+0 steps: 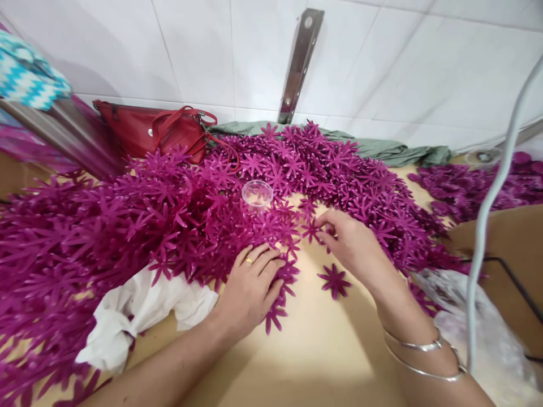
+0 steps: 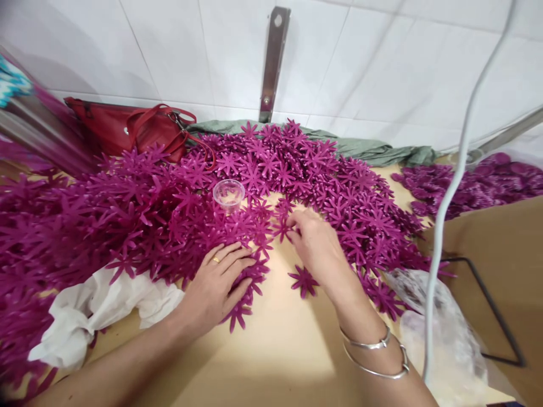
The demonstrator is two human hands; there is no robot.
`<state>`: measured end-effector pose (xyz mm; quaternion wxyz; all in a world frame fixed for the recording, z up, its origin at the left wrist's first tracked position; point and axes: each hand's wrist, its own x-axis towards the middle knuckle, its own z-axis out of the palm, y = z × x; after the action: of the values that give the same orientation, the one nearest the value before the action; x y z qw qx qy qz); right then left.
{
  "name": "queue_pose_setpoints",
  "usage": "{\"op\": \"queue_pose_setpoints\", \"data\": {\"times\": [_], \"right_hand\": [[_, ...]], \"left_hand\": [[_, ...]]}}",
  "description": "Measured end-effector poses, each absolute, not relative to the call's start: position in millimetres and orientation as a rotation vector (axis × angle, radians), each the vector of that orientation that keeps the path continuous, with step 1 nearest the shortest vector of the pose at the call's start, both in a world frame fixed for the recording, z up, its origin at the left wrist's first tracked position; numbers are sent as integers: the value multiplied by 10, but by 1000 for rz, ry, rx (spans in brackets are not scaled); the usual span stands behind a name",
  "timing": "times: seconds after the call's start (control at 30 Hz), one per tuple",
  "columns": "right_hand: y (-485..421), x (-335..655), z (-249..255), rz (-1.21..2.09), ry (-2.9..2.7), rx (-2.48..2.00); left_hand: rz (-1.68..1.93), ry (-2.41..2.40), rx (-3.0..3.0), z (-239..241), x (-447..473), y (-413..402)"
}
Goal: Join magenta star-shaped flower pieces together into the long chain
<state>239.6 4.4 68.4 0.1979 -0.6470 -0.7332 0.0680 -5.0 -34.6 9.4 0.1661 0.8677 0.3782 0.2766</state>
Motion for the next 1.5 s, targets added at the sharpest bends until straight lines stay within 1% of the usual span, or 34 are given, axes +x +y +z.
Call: {"op": "queue_pose_setpoints", "data": {"times": [0.1, 0.2, 0.27, 0.33, 0.47, 0.57, 0.67, 0.77, 0.9, 1.0, 1.07, 1.13, 1.17, 1.23, 1.3, 1.4, 1.5], "right_hand": [[13, 2538, 815, 72, -1927, -1853], [-4, 2564, 929, 159, -1869, -1828], [-2, 2527, 985, 295, -1859, -1750], [-7, 2454, 1021, 450, -1854, -1647], [-89, 2229, 1047, 764, -1875, -1480], [-183, 2063, 1047, 1094, -1879, -1397], [-233, 2029, 1039, 1309, -1813, -1376], [-261, 2183, 1020, 1318, -1725, -1451], [-376, 2531, 989, 1154, -1687, -1564], [-479, 2726, 971, 1012, -1847, -1707], [-500, 2787, 965, 978, -1981, -1789], [-474, 2799, 972, 1012, -2098, -1864], [-451, 2792, 983, 1022, -2152, -1901], [-403, 2764, 1007, 978, -2283, -1967], [-376, 2724, 1018, 1015, -2436, -1967], [-359, 2659, 966, 1006, -2604, -1902], [-267, 2609, 876, 739, -2638, -1939]], "left_hand": [[902, 1240, 2483, 83, -55, -320], [1052, 1361, 2489, 123, -61, -329], [1150, 1339, 2487, 168, -66, -367], [1227, 1204, 2440, 208, -69, -419], [1222, 905, 2057, 217, -56, -498], [1108, 861, 1697, 155, -40, -486], [1159, 939, 1552, 83, -33, -419], [1356, 1092, 1513, 72, -40, -349], [1539, 1172, 1595, 156, -60, -329], [1621, 1230, 1781, 225, -75, -376], [1643, 1191, 1895, 258, -73, -427], [1557, 985, 2003, 279, -53, -491], [1449, 839, 2062, 284, -36, -525], [1127, 531, 2173, 279, 11, -594], [799, 320, 2246, 248, 66, -656], [552, 246, 2304, 175, 138, -714], [483, 367, 2386, 125, 172, -696]]}}
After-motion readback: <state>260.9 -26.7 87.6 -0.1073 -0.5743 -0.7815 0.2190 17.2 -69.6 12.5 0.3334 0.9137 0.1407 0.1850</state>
